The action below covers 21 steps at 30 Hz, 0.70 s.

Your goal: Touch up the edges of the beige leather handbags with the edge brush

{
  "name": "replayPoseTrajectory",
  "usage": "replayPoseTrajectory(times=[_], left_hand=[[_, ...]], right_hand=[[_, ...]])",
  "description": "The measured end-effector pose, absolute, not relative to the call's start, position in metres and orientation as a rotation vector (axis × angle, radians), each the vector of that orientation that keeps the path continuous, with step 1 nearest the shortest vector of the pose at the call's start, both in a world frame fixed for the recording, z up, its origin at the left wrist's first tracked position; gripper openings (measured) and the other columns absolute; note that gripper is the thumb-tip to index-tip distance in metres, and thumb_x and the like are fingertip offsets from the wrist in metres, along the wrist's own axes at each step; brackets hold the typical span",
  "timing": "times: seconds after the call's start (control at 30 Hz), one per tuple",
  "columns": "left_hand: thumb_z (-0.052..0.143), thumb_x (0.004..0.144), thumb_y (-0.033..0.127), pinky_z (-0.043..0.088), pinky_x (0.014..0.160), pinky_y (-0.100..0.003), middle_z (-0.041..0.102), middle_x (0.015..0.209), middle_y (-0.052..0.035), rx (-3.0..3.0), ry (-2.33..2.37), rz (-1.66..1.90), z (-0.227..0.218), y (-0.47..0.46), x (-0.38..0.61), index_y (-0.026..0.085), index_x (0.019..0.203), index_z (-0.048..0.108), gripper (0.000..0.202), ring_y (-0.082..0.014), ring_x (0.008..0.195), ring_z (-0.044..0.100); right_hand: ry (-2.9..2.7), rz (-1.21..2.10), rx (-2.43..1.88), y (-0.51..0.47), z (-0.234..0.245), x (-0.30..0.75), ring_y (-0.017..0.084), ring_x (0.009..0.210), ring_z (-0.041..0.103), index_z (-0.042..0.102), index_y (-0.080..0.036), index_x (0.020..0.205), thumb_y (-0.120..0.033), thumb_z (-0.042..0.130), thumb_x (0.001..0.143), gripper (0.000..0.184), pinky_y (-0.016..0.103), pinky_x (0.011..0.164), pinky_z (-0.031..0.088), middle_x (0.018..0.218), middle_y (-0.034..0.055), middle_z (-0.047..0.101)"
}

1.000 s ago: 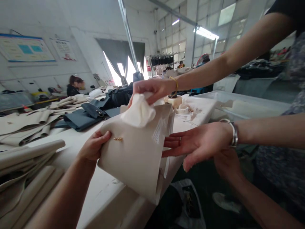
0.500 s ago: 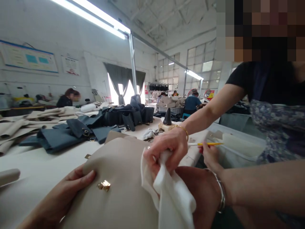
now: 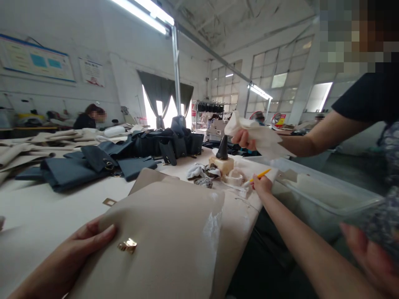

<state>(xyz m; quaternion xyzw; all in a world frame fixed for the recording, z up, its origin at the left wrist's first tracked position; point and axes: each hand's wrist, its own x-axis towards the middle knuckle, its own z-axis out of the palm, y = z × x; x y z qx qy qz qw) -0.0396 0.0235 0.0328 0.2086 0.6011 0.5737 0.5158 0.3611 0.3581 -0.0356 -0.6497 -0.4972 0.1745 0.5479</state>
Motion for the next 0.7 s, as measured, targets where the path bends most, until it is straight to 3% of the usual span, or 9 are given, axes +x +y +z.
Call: replayPoseTrajectory(times=[0.17, 0.3, 0.4, 0.5, 0.6, 0.7], left_hand=[[0.085, 0.05, 0.037, 0.057, 0.048, -0.038, 0.076, 0.071, -0.0037, 0.65, 1.377, 1.398, 0.041, 0.016, -0.027, 0.037, 0.076, 0.074, 0.029, -0.0299, 0.051, 0.068], [0.089, 0.04, 0.025, 0.057, 0.044, -0.033, 0.074, 0.065, -0.0087, 0.737, 1.305, 1.486, 0.05, 0.015, -0.016, 0.021, 0.075, 0.074, 0.039, -0.0272, 0.045, 0.066], [0.088, 0.041, 0.021, 0.056, 0.04, -0.032, 0.071, 0.06, -0.0109, 0.783, 1.224, 1.508, 0.05, 0.018, -0.014, 0.013, 0.074, 0.073, 0.037, -0.0264, 0.042, 0.064], [0.084, 0.047, 0.016, 0.057, 0.042, -0.03, 0.072, 0.061, -0.0109, 0.805, 1.161, 1.502, 0.049, 0.018, -0.015, 0.011, 0.075, 0.071, 0.031, -0.0253, 0.045, 0.065], [0.081, 0.052, 0.015, 0.058, 0.044, -0.03, 0.073, 0.064, -0.0109, 0.826, 1.114, 1.466, 0.046, 0.017, -0.018, 0.011, 0.078, 0.071, 0.028, -0.0251, 0.048, 0.066], [0.084, 0.053, 0.018, 0.058, 0.045, -0.028, 0.073, 0.065, -0.0086, 0.834, 1.069, 1.422, 0.043, 0.017, -0.023, 0.012, 0.079, 0.071, 0.03, -0.0235, 0.049, 0.067]], right_hand=[[-1.001, 0.603, -1.45, 0.329, -0.023, 0.363, 0.014, 0.04, 0.049, 0.051, -0.019, 0.056, -0.026, 0.059, 0.079, 0.025, 0.028, 0.047, 0.044, 0.044, 0.0007, 0.054], [-0.83, 0.759, -1.32, 0.279, -0.009, 0.366, 0.007, 0.041, 0.044, 0.048, -0.02, 0.066, -0.032, 0.056, 0.085, 0.024, 0.021, 0.044, 0.043, 0.053, -0.0039, 0.054], [-0.763, 1.01, -1.156, 0.221, 0.0, 0.367, 0.004, 0.04, 0.041, 0.049, -0.019, 0.065, -0.032, 0.063, 0.081, 0.025, 0.017, 0.04, 0.037, 0.05, -0.0054, 0.049], [-0.682, 1.335, -0.981, 0.154, 0.002, 0.362, 0.002, 0.039, 0.039, 0.056, -0.014, 0.065, -0.031, 0.078, 0.067, 0.027, 0.012, 0.036, 0.032, 0.047, -0.0057, 0.048], [-0.745, 1.476, -0.962, 0.099, -0.003, 0.349, 0.002, 0.037, 0.038, 0.061, -0.013, 0.067, -0.039, 0.087, 0.051, 0.04, 0.012, 0.033, 0.032, 0.046, -0.0048, 0.05], [-0.88, 1.5, -0.943, 0.07, -0.009, 0.332, 0.003, 0.036, 0.04, 0.062, -0.013, 0.069, -0.048, 0.085, 0.052, 0.045, 0.014, 0.033, 0.035, 0.045, -0.0035, 0.052]])
